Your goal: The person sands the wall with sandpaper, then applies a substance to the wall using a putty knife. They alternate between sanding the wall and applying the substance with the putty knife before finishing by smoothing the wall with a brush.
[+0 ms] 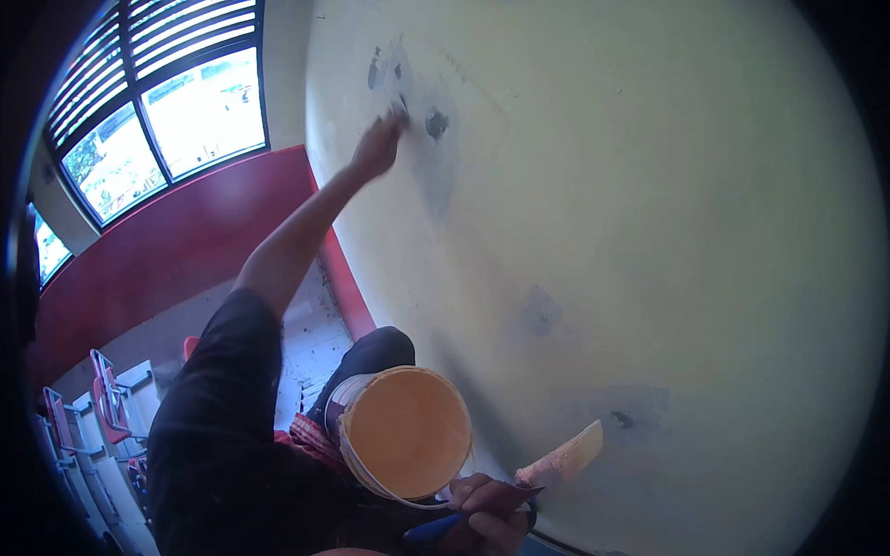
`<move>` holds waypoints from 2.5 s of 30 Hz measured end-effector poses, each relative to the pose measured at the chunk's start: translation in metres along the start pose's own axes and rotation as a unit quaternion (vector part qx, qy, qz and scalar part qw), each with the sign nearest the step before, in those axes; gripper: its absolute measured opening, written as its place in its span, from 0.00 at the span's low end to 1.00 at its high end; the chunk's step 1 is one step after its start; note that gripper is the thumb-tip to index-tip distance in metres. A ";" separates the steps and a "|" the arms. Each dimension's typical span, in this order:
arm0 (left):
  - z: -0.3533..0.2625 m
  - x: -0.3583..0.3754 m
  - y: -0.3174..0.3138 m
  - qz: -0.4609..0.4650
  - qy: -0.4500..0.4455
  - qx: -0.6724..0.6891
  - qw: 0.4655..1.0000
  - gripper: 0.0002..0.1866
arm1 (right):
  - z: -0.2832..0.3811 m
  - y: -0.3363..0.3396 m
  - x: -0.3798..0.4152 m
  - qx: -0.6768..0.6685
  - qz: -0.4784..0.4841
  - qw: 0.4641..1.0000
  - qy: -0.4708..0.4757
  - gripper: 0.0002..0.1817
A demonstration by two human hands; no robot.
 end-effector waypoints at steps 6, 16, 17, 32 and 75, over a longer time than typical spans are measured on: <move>0.025 0.095 0.018 0.218 0.031 -0.063 0.973 0.18 | 0.001 -0.009 -0.022 -0.023 0.071 0.997 -0.010 0.13; 0.061 -0.116 0.121 -0.136 0.040 -0.078 0.987 0.22 | 0.001 -0.009 -0.031 -0.013 0.051 0.996 -0.072 0.14; 0.060 -0.129 0.120 -0.130 0.026 -0.066 0.989 0.22 | 0.000 -0.008 -0.034 -0.015 0.057 0.996 -0.065 0.14; 0.207 -0.020 0.042 0.059 0.166 -0.081 0.981 0.20 | -0.005 -0.003 -0.041 -0.018 0.078 0.993 -0.082 0.13; 0.192 0.040 -0.039 0.396 0.270 -0.224 0.849 0.24 | -0.003 0.014 -0.035 -0.017 0.054 0.993 -0.106 0.13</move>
Point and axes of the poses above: each hand's wrist, its own x-axis away from the middle knuckle, its own y-axis out of the back of the hand, z = x × y, the point moved 5 cm from there along -x, towards the middle knuckle, and after that the axes turned 12 degrees about z, right-handed, at the moved point
